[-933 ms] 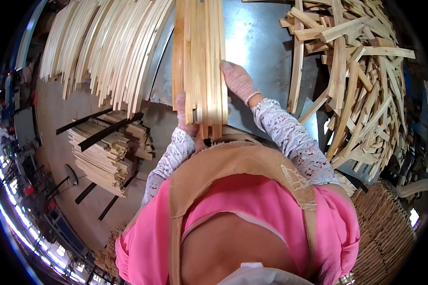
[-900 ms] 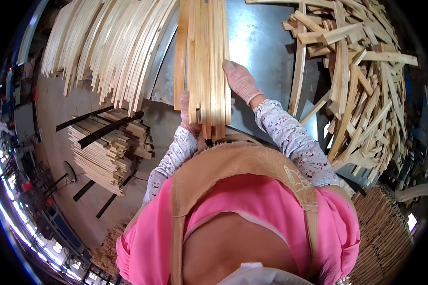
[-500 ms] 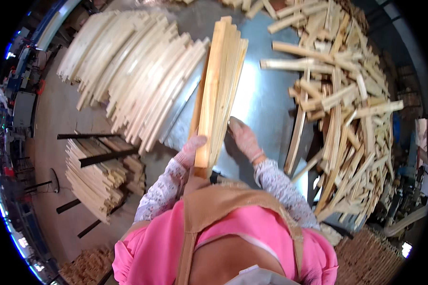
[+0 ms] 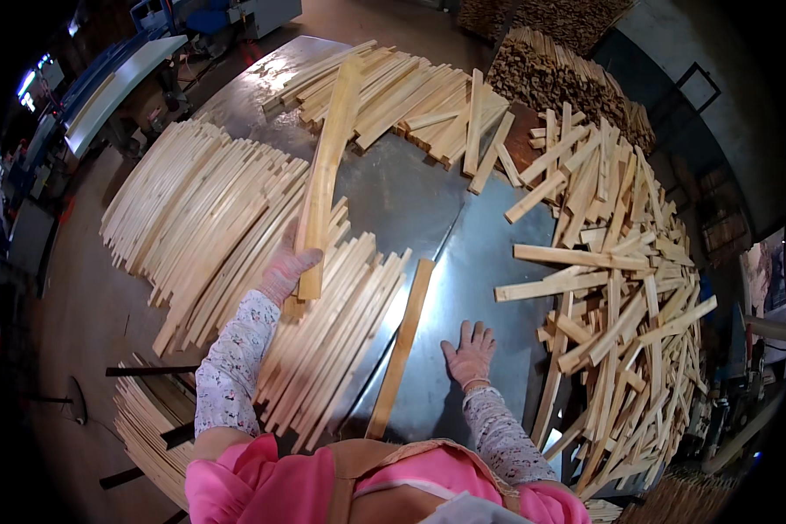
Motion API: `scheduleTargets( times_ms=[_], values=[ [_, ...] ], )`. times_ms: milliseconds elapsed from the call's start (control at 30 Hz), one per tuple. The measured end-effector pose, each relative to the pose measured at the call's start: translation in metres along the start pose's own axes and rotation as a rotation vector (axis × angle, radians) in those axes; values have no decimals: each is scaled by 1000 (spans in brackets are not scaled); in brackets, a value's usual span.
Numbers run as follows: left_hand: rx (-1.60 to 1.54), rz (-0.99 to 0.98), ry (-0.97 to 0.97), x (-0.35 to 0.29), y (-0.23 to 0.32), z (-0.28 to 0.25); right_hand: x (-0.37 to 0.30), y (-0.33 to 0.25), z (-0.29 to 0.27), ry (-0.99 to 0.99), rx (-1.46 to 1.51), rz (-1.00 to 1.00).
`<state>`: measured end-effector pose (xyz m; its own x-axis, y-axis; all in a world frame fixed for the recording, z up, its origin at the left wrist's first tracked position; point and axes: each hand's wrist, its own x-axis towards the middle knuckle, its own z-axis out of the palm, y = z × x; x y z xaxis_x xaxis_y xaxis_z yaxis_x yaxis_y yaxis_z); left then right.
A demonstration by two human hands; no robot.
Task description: The person sorts and stacks thin wooden slats on a metal table. They pick up individual pieces from a disorganized pile, align them, and place them into a neat stack. The person occasionally adjusts the stack to ensure it remains orderly.
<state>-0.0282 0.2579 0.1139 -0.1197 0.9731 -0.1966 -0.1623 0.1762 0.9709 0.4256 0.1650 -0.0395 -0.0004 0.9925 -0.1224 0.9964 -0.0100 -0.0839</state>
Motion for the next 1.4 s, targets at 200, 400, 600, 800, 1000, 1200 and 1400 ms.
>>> scheduleTargets(
  times_ms=[200, 400, 600, 800, 1000, 1200, 1400],
  values=[
    [179, 158, 77, 125, 14, -78, 106, -10, -19, -72, -22, 104],
    [191, 84, 142, 231, 42, -104, 152, -18, -13, -9, -40, 132],
    [-40, 88, -54, 275, 16, -62, 158, -13, -16, 143, -107, 54],
    [-157, 10, -206, 274, 10, 7, 257, -86, -118, -101, 996, 180],
    [80, 159, -404, 281, -38, 129, 366, -159, -118, -220, 1488, -297],
    [804, 115, -461, 249, -52, 225, 339, -85, -69, -208, 2147, 69],
    [846, -84, -622, 235, -58, 268, 315, -34, -52, -74, 2200, 238]
  ],
)
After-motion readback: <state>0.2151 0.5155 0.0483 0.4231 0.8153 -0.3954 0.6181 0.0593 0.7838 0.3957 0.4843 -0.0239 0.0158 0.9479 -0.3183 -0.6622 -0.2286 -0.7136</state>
